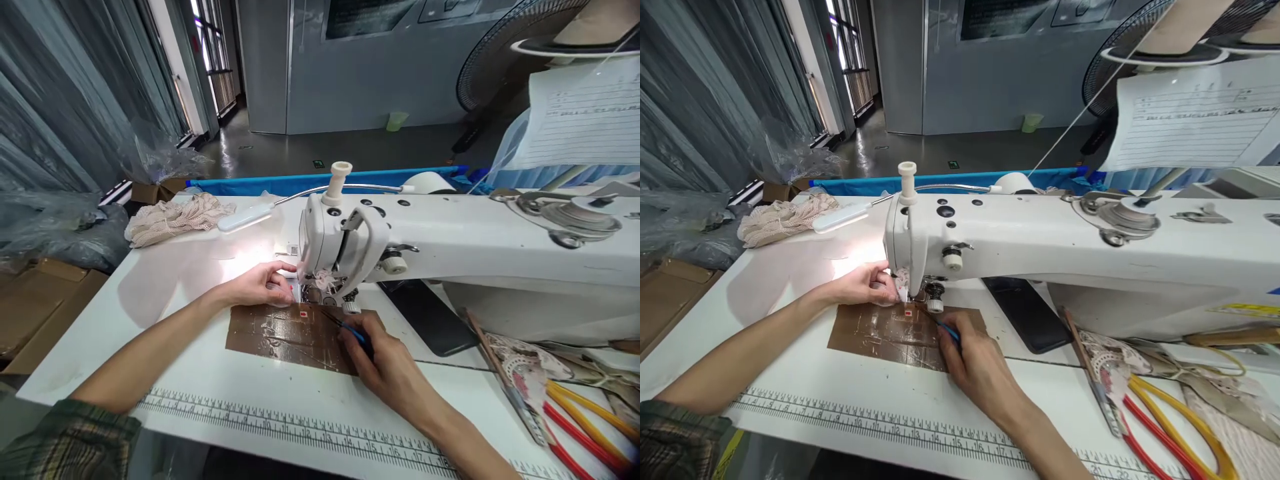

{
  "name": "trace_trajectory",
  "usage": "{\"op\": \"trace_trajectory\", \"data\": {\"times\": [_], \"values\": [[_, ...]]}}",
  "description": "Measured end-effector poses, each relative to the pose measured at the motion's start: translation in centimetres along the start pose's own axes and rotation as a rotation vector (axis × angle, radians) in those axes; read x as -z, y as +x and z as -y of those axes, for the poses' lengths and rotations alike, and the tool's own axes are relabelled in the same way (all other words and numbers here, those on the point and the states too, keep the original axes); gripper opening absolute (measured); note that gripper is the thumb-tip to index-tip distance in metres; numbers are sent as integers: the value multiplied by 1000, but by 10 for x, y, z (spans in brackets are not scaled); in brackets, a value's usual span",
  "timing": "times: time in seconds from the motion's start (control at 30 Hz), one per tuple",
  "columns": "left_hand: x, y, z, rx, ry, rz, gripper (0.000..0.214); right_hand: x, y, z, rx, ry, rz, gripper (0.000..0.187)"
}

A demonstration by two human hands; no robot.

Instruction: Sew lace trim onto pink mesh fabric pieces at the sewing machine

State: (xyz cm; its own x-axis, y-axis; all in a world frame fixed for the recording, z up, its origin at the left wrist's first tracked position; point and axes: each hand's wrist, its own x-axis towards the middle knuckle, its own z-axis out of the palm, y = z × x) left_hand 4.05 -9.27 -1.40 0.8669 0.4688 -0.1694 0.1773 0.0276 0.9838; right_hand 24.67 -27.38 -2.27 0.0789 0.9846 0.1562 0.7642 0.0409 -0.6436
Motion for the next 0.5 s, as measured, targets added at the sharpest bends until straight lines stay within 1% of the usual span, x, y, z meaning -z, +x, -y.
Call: {"op": "trace_trajectory", "data": {"times": [0.1,0.17,0.23,0.37,0.5], "values": [[-3,-2,-4,-9,-33,54,58,-12,12,9,33,-169,-18,37],[-4,-3,-4,-27,-25,55,57,-20,19,14,36,-261,-14,49],[-4,-2,-2,-40,-23,56,58,-26,25,16,33,-315,-11,56],[-1,-2,4,-48,-14,48,64,-36,30,16,61,-364,-25,57],[1,-2,7,-34,-9,13,72,-40,33,18,73,-412,-9,51]]}}
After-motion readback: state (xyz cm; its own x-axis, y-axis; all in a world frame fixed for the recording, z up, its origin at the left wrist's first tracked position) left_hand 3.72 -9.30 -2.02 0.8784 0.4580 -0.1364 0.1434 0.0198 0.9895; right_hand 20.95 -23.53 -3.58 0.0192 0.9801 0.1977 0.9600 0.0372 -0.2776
